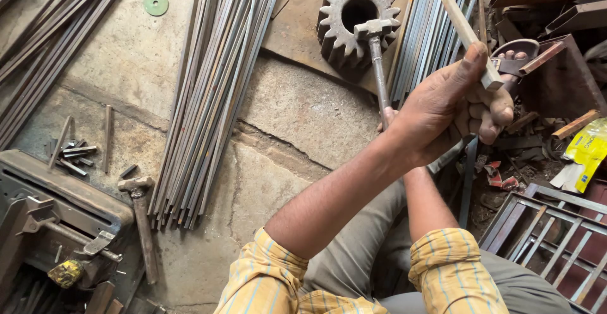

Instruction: The person strikes a long metal rod with a hammer against a large metal gear on the floor, turning and moving the rod between strikes to straighten it.

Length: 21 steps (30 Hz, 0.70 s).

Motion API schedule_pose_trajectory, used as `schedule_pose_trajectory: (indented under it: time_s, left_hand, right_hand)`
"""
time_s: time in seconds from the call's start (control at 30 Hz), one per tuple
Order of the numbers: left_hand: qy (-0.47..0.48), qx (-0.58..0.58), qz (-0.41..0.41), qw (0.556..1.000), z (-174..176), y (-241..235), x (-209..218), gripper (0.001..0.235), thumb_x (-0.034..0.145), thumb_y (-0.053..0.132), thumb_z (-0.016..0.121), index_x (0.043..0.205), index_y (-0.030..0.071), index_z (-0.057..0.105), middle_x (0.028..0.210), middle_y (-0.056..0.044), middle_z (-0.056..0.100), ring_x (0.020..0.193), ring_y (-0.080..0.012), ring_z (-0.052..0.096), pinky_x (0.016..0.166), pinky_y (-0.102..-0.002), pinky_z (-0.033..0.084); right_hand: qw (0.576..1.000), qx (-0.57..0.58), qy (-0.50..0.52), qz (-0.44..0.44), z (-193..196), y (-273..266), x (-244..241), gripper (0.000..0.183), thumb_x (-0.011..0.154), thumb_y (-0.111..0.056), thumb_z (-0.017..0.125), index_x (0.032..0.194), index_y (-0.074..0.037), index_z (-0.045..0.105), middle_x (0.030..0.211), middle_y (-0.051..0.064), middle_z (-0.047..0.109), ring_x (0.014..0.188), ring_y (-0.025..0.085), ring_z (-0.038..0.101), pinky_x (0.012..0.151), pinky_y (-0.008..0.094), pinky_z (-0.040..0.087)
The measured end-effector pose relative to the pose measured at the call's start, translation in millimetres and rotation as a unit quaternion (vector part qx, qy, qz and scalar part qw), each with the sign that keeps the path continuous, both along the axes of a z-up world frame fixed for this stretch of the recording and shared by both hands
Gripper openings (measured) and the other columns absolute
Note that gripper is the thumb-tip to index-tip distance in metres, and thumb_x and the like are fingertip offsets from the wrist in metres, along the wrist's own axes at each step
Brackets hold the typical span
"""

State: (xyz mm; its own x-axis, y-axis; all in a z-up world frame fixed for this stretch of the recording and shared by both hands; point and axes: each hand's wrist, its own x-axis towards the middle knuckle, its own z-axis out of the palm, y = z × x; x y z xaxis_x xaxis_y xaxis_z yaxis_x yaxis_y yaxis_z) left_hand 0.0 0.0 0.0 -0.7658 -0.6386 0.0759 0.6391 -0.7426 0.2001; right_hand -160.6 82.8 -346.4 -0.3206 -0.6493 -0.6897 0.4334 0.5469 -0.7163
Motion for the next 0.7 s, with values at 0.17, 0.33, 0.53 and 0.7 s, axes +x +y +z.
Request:
schedule_pose_trajectory:
  time_s: [0.17, 0.33, 0.53, 0.7]
  left_hand:
    - [-0.015, -0.046, 0.003, 0.999, -18.0, -12.0, 5.5, 0.046, 0.108, 0.047, 0.059, 0.103, 0.001, 0.059, 0.087, -0.018, 0.072, 0.064, -0.0212, 0.07, 0.056, -0.031, 0.06]
    - [-0.396, -0.11, 0.005, 0.912, -104.9, -39.8, 71.4, 0.035, 0.098, 0.034, 0.067, 0.098, -0.001, 0.066, 0.077, -0.006, 0.067, 0.059, -0.0127, 0.064, 0.052, -0.028, 0.057]
    - [-0.585, -0.109, -0.057, 0.802, -219.5, 3.8, 144.4, 0.034, 0.1, 0.033, 0.062, 0.093, 0.0, 0.07, 0.06, 0.0, 0.057, 0.047, -0.0096, 0.053, 0.043, -0.029, 0.045]
    - [-0.621, -0.099, -0.023, 0.777, -295.4, 24.8, 158.9, 0.039, 0.103, 0.037, 0.055, 0.095, 0.003, 0.072, 0.055, 0.005, 0.044, 0.043, -0.0074, 0.039, 0.039, -0.028, 0.032]
  right_hand:
    - [0.999, -0.007, -0.044, 0.013, -13.7, -12.4, -11.5, 0.049, 0.107, -0.055, 0.046, 0.092, -0.011, 0.059, 0.058, 0.004, 0.049, 0.04, 0.016, 0.04, 0.037, 0.034, 0.034]
    - [0.996, 0.011, -0.09, 0.025, 19.1, -10.1, 1.8, 0.053, 0.108, -0.058, 0.046, 0.088, -0.01, 0.059, 0.054, 0.003, 0.047, 0.036, 0.015, 0.037, 0.035, 0.033, 0.032]
    - [0.985, 0.056, 0.16, 0.017, 111.1, -5.7, 43.8, 0.058, 0.108, -0.054, 0.044, 0.083, -0.004, 0.061, 0.054, 0.002, 0.048, 0.037, 0.013, 0.039, 0.035, 0.031, 0.033]
    - [0.963, 0.018, 0.267, 0.007, 140.8, 2.7, 51.2, 0.054, 0.11, -0.046, 0.044, 0.083, -0.004, 0.065, 0.053, 0.0, 0.049, 0.039, 0.01, 0.042, 0.035, 0.028, 0.033]
